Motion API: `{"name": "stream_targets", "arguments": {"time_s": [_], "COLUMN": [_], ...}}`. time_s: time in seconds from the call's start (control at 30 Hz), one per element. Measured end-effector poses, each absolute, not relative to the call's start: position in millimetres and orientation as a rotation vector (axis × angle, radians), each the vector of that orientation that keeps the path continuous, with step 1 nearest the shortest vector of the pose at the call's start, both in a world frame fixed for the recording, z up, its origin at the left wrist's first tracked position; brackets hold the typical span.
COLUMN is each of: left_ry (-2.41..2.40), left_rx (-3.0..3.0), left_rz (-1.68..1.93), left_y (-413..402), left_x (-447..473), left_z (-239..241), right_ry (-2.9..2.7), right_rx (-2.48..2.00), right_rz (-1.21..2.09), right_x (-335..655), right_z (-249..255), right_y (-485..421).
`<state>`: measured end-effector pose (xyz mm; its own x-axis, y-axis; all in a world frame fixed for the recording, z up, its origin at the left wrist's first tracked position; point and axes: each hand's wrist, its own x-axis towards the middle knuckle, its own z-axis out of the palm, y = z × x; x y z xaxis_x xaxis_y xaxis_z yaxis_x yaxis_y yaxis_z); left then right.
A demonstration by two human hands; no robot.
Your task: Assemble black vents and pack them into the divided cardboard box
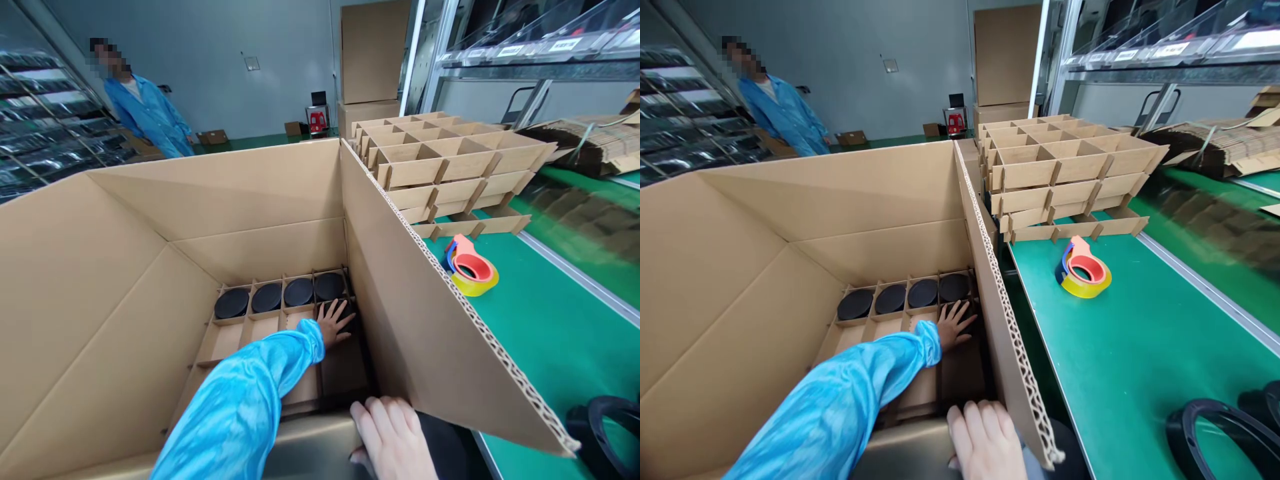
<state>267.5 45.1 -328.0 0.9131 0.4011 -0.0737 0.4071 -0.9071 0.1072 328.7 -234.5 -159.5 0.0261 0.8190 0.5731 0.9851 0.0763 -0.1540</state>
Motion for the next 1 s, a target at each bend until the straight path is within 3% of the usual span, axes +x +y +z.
{"name": "stream_targets", "arguments": {"time_s": [0.23,0.4,0.63,0.8,1.0], "left_ry": [0.586,1.193,1.160,1.161,0.967], "left_rx": [2.995,2.884,2.850,2.856,2.875], "left_rz": [0.012,0.189,-0.032,-0.223,-0.466], "left_y": [59,93,103,97,46], "left_x": [270,280,280,289,308], "left_z": [-342,-344,-338,-294,-204], "right_ry": [-1.772,-1.768,-1.788,-1.853,-1.811], "right_rx": [-1.746,-1.752,-1.740,-1.774,-1.819], "right_rz": [-0.460,-0.520,-0.547,-0.460,-0.431], "right_x": [327,326,329,330,328], "right_z": [-157,-156,-159,-161,-154], "right_y": [-231,-228,-229,-229,-230]}}
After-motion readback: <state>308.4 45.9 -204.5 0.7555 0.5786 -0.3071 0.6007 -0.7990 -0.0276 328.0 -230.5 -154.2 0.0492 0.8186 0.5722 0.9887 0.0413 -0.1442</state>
